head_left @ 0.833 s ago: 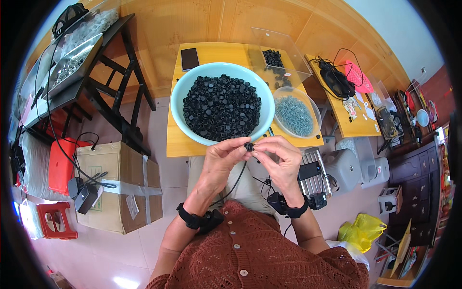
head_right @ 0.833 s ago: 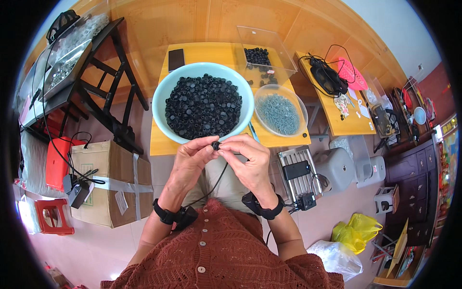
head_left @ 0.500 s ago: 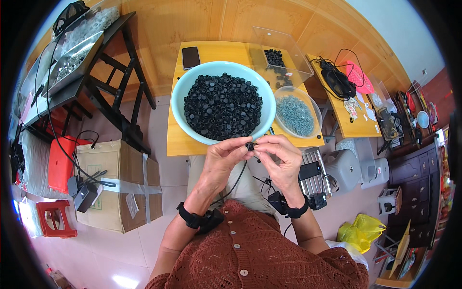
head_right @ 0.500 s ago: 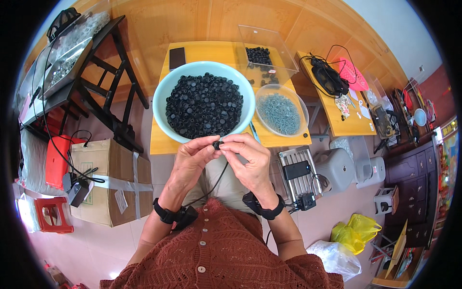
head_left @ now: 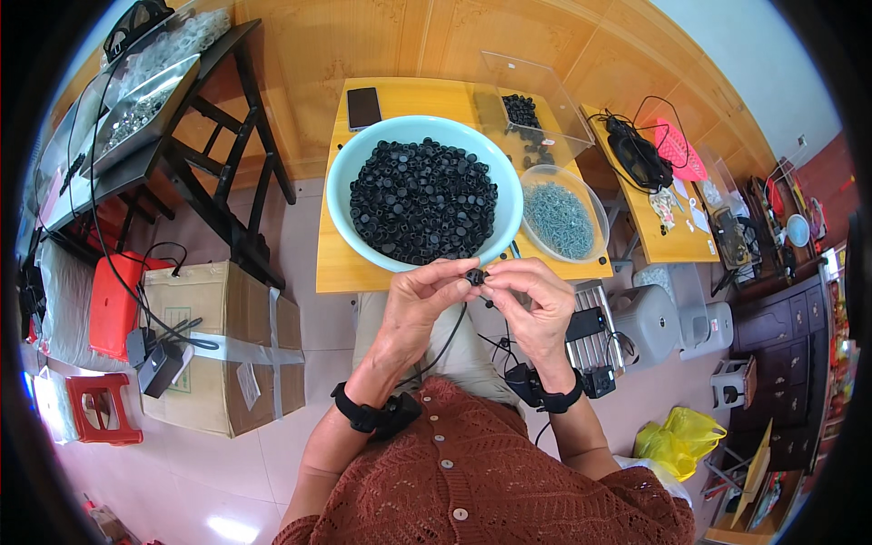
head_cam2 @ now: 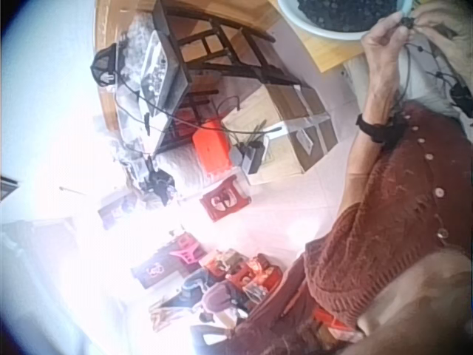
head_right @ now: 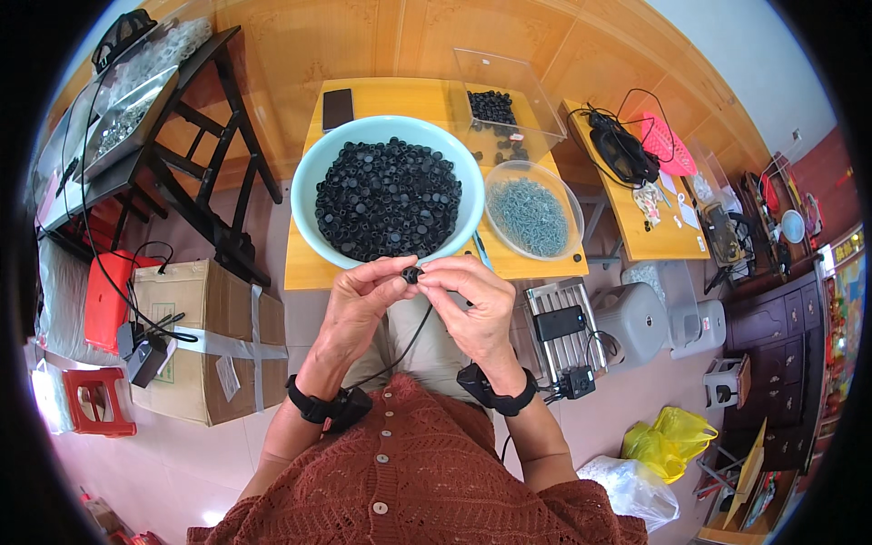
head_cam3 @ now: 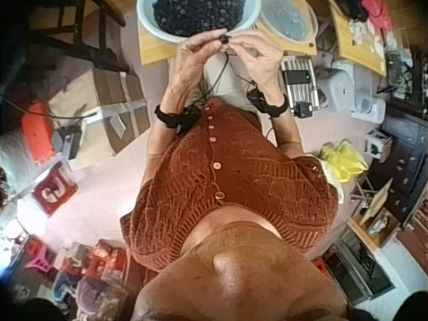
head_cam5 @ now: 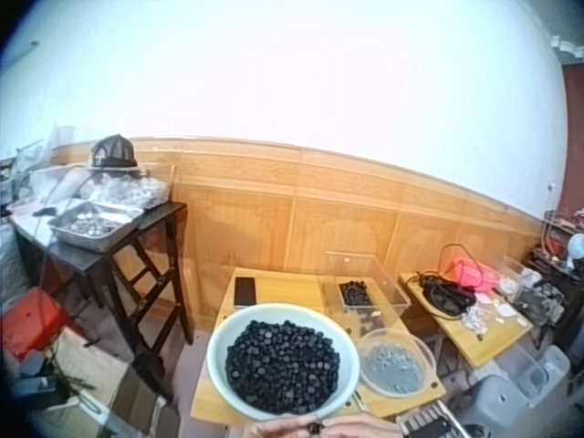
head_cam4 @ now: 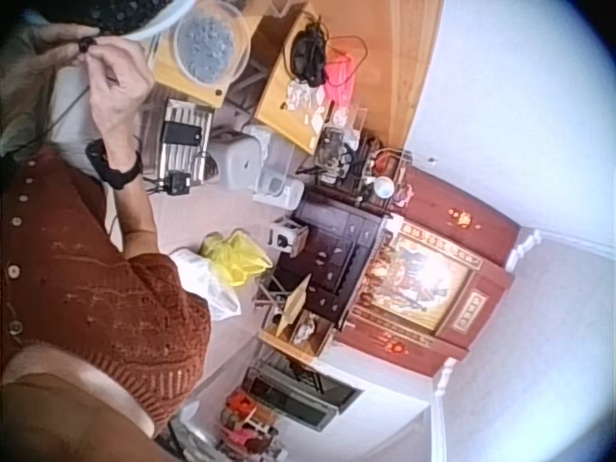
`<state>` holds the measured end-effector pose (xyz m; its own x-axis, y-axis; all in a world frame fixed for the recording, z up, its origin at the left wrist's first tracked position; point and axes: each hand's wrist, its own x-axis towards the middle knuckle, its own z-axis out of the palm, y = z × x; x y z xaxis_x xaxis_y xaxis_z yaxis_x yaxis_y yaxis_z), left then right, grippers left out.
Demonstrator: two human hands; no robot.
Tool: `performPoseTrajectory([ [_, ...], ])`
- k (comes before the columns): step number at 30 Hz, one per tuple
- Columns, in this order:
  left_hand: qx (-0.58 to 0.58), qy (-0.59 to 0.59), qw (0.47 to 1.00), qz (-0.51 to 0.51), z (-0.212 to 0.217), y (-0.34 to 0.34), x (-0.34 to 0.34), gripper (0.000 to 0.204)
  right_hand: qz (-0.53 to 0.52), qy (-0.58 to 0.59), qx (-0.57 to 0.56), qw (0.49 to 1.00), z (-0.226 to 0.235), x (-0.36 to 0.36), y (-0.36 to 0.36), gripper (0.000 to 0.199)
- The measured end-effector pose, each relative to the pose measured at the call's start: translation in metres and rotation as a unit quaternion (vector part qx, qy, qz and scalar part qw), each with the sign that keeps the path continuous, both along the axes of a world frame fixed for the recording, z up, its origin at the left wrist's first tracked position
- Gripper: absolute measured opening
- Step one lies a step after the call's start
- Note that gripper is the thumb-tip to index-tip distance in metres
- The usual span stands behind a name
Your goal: Sorting and assembling small black plastic components
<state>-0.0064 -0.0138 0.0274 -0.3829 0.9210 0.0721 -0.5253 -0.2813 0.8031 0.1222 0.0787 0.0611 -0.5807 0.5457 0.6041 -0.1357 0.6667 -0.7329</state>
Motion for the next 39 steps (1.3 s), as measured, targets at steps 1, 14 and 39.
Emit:
performPoseTrajectory([
  [1, 0.001, 0.004, 1.000, 0.002, 0.000, 0.000, 0.000, 0.025, -0.001, -0.004, 0.000, 1.000, 0.001, 0.000, -0.001, 0.017],
  [14, -0.002, 0.045, 0.999, 0.010, -0.001, 0.000, 0.001, 0.025, -0.012, -0.034, 0.059, 0.998, 0.007, -0.001, 0.000, 0.018],
  [39, -0.018, 0.060, 0.998, 0.009, -0.002, 0.003, 0.003, 0.023, -0.015, -0.091, 0.144, 0.985, 0.016, 0.000, 0.004, 0.014],
])
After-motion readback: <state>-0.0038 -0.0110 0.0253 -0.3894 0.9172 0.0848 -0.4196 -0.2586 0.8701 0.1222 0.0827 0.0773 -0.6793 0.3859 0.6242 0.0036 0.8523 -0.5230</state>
